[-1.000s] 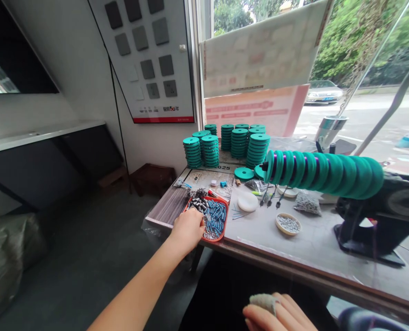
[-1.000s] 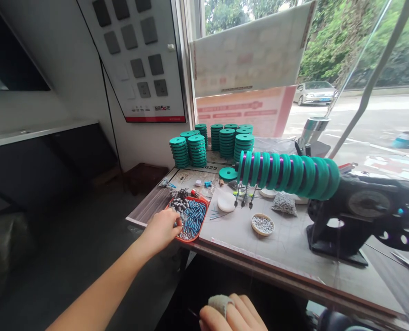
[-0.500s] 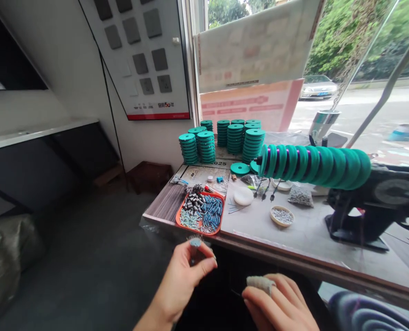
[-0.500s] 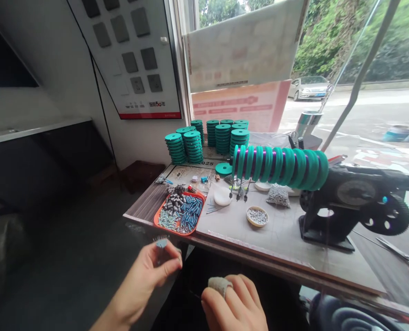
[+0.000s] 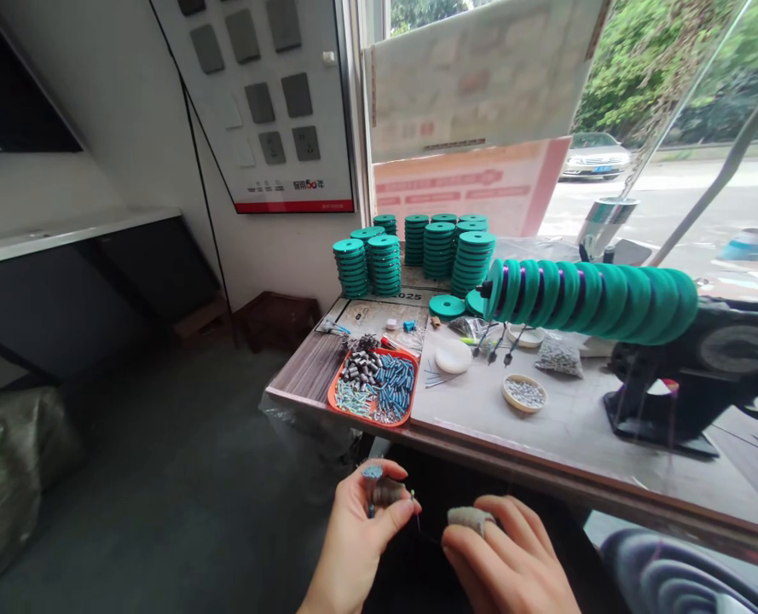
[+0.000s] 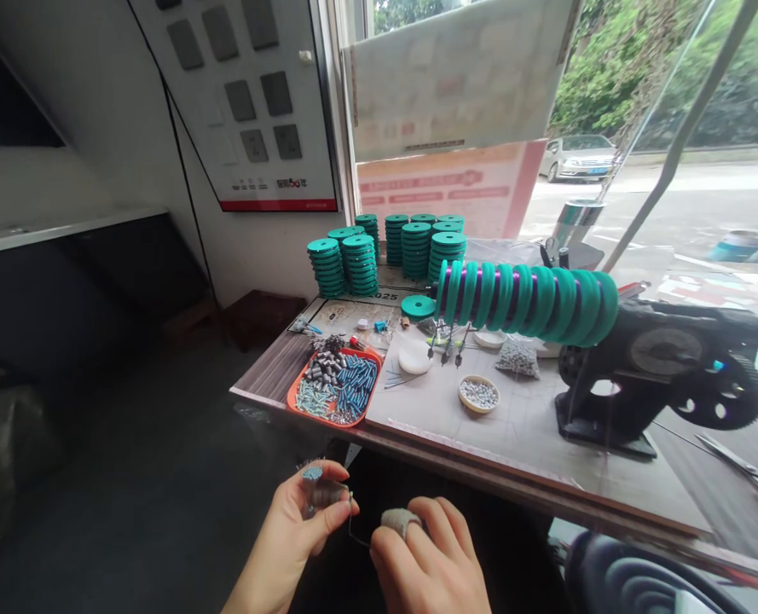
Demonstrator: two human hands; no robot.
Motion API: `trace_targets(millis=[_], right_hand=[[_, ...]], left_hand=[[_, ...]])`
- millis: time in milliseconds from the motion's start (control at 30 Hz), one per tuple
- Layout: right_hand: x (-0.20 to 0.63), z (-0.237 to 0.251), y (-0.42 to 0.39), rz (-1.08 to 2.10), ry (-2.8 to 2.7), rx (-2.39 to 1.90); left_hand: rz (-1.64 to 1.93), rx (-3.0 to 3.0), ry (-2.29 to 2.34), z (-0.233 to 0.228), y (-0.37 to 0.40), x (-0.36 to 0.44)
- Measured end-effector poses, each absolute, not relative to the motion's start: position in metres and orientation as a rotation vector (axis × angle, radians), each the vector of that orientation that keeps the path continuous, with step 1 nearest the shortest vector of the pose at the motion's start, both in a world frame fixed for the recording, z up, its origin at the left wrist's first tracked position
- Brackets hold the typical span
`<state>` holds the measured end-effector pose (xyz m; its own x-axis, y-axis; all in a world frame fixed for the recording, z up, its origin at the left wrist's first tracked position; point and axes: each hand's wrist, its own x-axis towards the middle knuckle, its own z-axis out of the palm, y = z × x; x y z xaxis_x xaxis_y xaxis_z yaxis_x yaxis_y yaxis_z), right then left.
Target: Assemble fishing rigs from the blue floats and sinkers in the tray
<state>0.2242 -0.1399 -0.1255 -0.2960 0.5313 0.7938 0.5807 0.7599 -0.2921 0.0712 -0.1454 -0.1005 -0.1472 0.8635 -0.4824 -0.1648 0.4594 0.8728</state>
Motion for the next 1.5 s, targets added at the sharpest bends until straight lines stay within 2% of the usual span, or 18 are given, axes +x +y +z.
trace_targets(millis=[1500], right_hand=[[0.228, -0.131, -0.141, -0.089, -1.984, -0.819]], left_hand=[[1.017, 0.810, 1.522, -0.097, -0.150, 0.076]])
